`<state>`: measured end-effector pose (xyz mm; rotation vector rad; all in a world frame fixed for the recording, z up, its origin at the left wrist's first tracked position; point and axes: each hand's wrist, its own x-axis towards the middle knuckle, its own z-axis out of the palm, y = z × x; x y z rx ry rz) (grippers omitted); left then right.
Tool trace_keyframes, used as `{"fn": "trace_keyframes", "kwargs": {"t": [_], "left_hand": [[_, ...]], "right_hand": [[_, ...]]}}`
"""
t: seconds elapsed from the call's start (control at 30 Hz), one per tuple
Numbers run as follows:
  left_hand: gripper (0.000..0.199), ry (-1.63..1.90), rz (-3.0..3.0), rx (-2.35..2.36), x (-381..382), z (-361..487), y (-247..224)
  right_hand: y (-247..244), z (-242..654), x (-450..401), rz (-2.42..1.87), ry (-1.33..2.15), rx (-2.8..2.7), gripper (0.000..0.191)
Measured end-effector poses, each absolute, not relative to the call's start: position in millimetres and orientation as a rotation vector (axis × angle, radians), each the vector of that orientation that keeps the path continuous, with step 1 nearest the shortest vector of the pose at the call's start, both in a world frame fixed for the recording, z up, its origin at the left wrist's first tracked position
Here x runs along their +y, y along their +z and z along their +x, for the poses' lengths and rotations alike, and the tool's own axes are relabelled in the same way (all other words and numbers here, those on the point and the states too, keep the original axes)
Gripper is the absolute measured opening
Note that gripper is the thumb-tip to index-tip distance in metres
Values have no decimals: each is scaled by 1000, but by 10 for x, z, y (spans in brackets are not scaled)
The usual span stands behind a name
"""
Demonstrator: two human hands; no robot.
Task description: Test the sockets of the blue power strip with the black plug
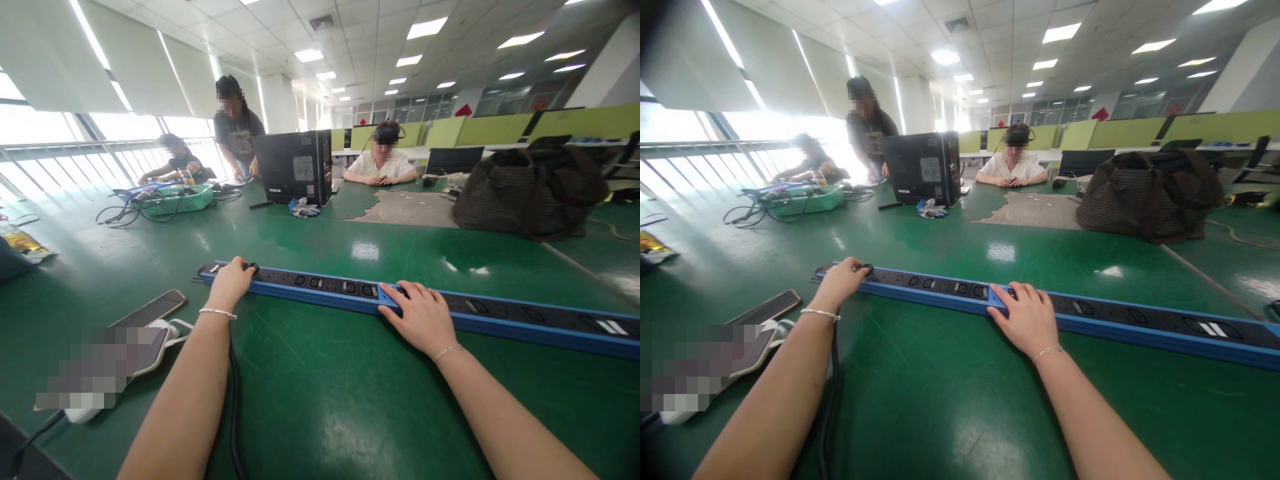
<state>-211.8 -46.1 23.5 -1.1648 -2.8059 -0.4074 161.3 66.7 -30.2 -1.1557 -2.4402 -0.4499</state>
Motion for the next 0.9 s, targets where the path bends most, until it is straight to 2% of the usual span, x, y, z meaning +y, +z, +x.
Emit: {"fn": "trace_keyframes", "kwargs": {"t": [0.67,0.9], "left_hand": [[35,-47,-1336,-2760,-347,-2041,375],[34,-25,-1349,-2763,-329,-2044,370]], "right_hand": [[-305,1603,658,-1162,-442,-2427,44],[-316,1602,656,-1160,-450,-2421,44]]}}
